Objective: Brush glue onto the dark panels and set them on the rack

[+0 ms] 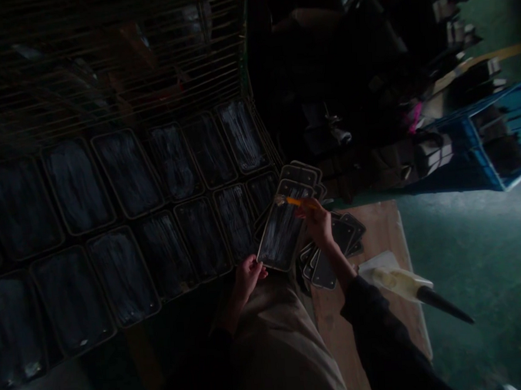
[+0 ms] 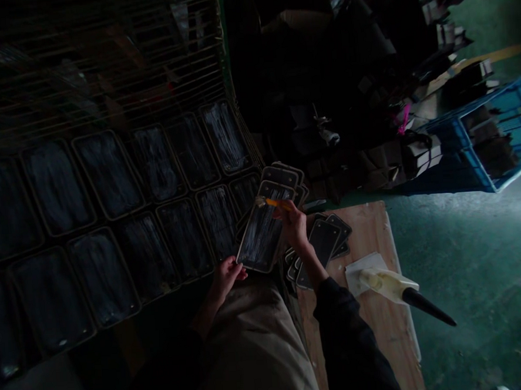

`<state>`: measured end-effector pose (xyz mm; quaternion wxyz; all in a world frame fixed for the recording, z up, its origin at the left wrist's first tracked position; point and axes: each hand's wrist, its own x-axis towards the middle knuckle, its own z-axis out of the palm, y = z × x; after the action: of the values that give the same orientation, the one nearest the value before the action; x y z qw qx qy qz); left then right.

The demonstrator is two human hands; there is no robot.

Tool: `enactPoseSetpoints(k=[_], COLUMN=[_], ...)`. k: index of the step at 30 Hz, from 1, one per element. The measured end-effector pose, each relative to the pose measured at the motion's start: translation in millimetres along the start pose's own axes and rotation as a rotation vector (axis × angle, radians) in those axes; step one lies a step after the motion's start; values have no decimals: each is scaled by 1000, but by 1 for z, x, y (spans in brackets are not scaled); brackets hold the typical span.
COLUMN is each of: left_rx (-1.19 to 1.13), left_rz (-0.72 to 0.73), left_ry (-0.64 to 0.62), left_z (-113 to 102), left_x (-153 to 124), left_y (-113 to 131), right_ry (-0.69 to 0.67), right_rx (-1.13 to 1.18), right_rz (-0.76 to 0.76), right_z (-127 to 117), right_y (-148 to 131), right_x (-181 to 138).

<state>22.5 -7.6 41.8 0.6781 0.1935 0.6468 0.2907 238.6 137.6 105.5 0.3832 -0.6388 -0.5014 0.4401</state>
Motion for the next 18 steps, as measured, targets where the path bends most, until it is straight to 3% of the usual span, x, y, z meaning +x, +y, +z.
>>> enactPoseSetpoints(k=[4, 7, 11, 14, 18], left_rx=[-31, -44, -41, -39, -46], left_rz=[10, 13, 13, 1, -13], left_ry=[-13, -15, -2, 7, 2], left_z=[-2, -2, -2, -2, -2], left_x=[2, 3, 4, 5, 3], left_y=[-4, -7, -10, -11, -8], right_ry=[75, 41, -142, -313, -509], right_rx=[-232, -402, -542, -578, -531], right_rz=[-126, -212, -286, -291, -190], right_z=[-4, -7, -10, -12, -17], right_y=[-8, -11, -9, -6, -6], right_x=[12, 11, -6, -38, -87])
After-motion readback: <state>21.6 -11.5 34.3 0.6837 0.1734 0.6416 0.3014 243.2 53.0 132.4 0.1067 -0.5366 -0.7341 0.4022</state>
